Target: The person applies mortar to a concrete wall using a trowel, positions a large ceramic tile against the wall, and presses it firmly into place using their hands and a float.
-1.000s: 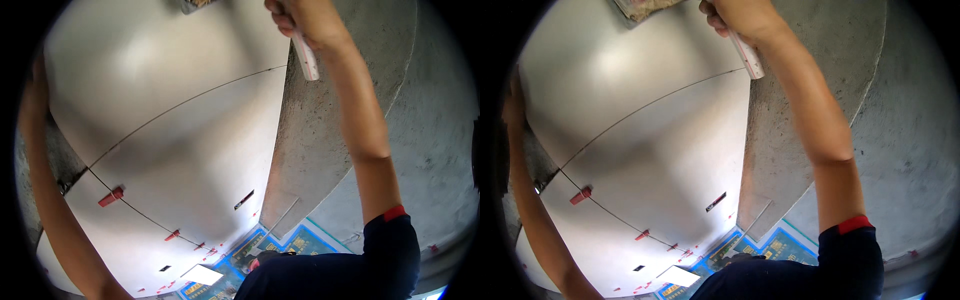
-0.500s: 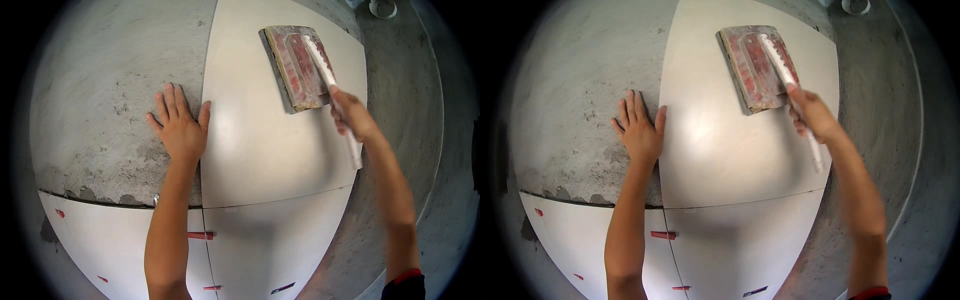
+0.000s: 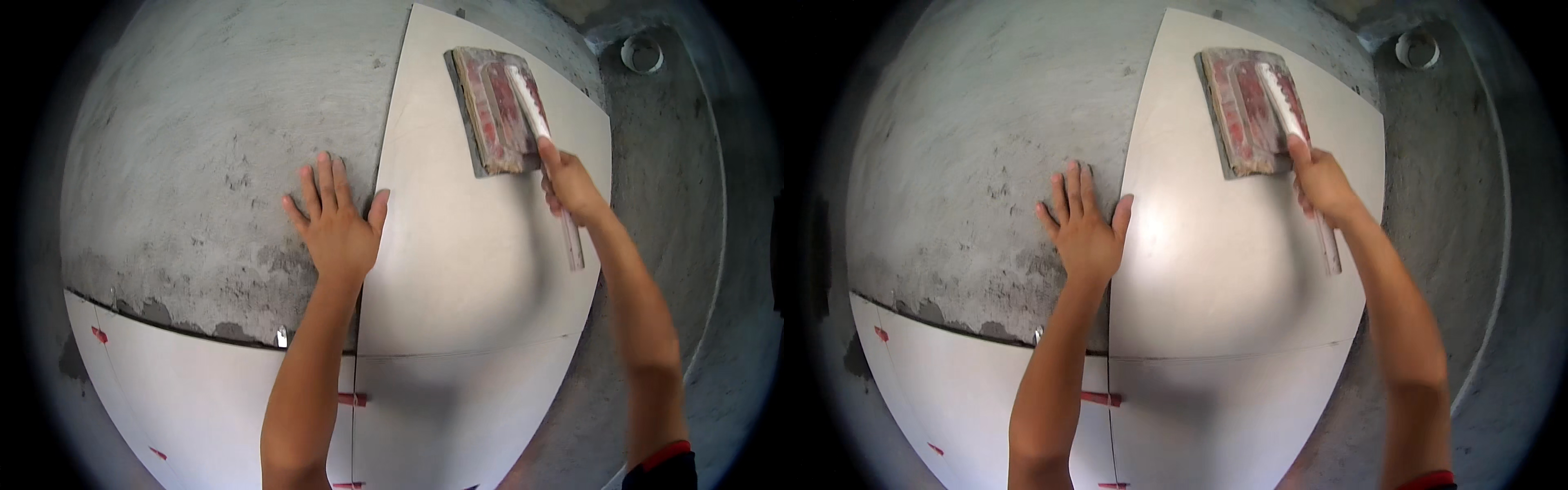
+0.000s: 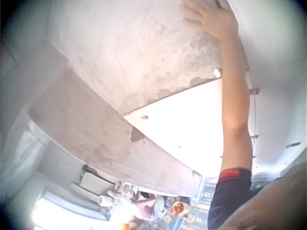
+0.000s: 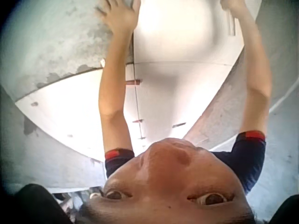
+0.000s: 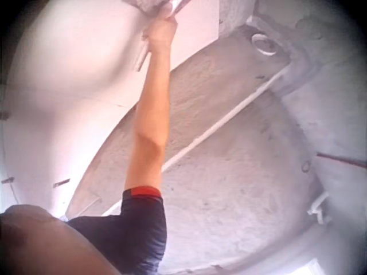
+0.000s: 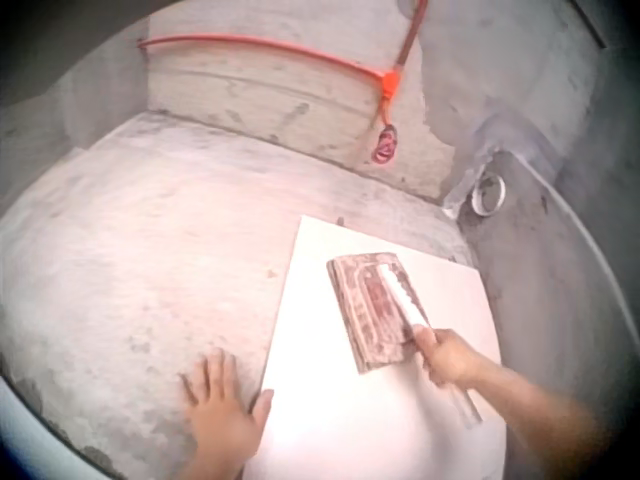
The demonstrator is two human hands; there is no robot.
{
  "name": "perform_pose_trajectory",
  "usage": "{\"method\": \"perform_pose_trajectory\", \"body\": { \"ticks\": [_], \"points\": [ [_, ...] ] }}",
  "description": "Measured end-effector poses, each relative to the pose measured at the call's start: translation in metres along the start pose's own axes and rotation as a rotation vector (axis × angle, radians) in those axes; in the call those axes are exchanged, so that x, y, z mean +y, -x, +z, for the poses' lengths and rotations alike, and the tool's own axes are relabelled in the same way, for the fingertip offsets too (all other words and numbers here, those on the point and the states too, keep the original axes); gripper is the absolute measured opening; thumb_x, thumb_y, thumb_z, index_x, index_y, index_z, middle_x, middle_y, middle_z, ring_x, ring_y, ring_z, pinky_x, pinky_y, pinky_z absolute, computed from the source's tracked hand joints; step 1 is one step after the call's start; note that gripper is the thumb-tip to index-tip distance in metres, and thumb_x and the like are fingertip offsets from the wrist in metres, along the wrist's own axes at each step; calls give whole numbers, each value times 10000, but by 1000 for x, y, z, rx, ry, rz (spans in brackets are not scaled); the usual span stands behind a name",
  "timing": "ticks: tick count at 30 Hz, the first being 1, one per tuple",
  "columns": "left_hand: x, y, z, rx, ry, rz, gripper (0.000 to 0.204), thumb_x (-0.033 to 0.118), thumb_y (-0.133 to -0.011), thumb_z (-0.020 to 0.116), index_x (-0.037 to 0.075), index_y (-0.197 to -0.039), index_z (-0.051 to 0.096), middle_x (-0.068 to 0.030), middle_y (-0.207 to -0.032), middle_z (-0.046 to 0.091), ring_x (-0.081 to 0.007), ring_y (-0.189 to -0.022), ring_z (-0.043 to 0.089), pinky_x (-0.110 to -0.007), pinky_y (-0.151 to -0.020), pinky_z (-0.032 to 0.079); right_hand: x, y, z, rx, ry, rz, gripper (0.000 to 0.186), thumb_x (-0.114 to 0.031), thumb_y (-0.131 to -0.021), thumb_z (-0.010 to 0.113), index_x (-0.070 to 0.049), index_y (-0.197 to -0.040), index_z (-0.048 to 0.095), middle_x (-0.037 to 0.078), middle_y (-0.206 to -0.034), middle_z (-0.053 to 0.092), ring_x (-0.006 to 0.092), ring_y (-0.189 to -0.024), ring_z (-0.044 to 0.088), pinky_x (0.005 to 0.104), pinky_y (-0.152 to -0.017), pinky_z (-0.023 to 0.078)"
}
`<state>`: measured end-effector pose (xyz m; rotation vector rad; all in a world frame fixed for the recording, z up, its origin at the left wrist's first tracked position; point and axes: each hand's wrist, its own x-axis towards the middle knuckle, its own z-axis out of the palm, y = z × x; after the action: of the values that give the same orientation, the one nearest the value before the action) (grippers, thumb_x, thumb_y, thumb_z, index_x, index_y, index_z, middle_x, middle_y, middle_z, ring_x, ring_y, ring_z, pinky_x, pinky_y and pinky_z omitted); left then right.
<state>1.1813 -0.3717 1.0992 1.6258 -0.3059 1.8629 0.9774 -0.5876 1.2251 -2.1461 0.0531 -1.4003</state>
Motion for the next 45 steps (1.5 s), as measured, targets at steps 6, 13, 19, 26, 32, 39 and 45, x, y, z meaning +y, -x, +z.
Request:
{"method": "perform_pose_trajectory", "body": {
  "ticks": [6, 13, 19, 26, 32, 39, 45],
  "points": [
    [-7, -1, -3, -21, -36, 21, 757, 580, -924, 397, 0, -1408, 348, -116, -1520, 254, -330, -1424, 149, -605, -1102, 19, -43, 25, -30, 40, -177, -49, 508, -568, -928, 450, -78, -800, 485, -5, -579, 402, 82, -421, 383, 278, -354, 325],
    [2, -3, -7, -8, -28, 32, 745, 564, -927, 405, 8, -1417, 335, -120, -1517, 265, -330, -1419, 171, -596, -1107, 33, -8, 14, 16, 42, 107, -42, 576, -601, -933, 395, -48, -802, 492, -10, -529, 384, 91, -375, 375, 275, -329, 329],
    [-4, 9, 6, 8, -23, 62, 701, 499, -921, 489, 44, -1430, 325, -106, -1507, 300, -334, -1407, 213, -582, -1107, 97, 2, 23, -32, -11, -88, -1, 583, -618, -917, 418, -57, -778, 490, -22, -517, 370, 91, -374, 359, 268, -327, 316],
    [-17, 2, 3, 90, -134, 95, 667, 507, -941, 452, 48, -1415, 355, -73, -1509, 307, -284, -1412, 216, -576, -1108, 96, 73, 13, -43, 494, -28, 18, 731, -567, -956, 331, 99, -792, 583, 227, -649, 607, 319, -482, 607, 417, -506, 488],
    [-17, 9, 20, 101, -122, 107, 672, 545, -949, 410, 69, -1421, 359, -46, -1510, 310, -257, -1417, 208, -553, -1120, 83, 72, 3, -89, 91, -170, 209, 574, -476, -978, 374, 35, -778, 543, 122, -580, 521, 193, -422, 478, 339, -417, 410],
    [-18, 4, 14, 112, -166, 103, 686, 566, -939, 405, 82, -1423, 354, -32, -1518, 293, -257, -1421, 199, -559, -1124, 77, 92, 39, -90, 481, -148, -61, 627, -604, -938, 368, -3, -886, 538, 52, -604, 468, 131, -427, 445, 306, -385, 395],
    [-28, 4, 8, 85, -206, 116, 718, 591, -929, 400, 83, -1432, 337, -50, -1516, 296, -268, -1419, 203, -587, -1111, 95, 137, 15, -52, 153, -79, 232, 712, -653, -914, 356, 34, -871, 539, 82, -539, 471, 173, -424, 484, 333, -389, 414]
  ]
}}
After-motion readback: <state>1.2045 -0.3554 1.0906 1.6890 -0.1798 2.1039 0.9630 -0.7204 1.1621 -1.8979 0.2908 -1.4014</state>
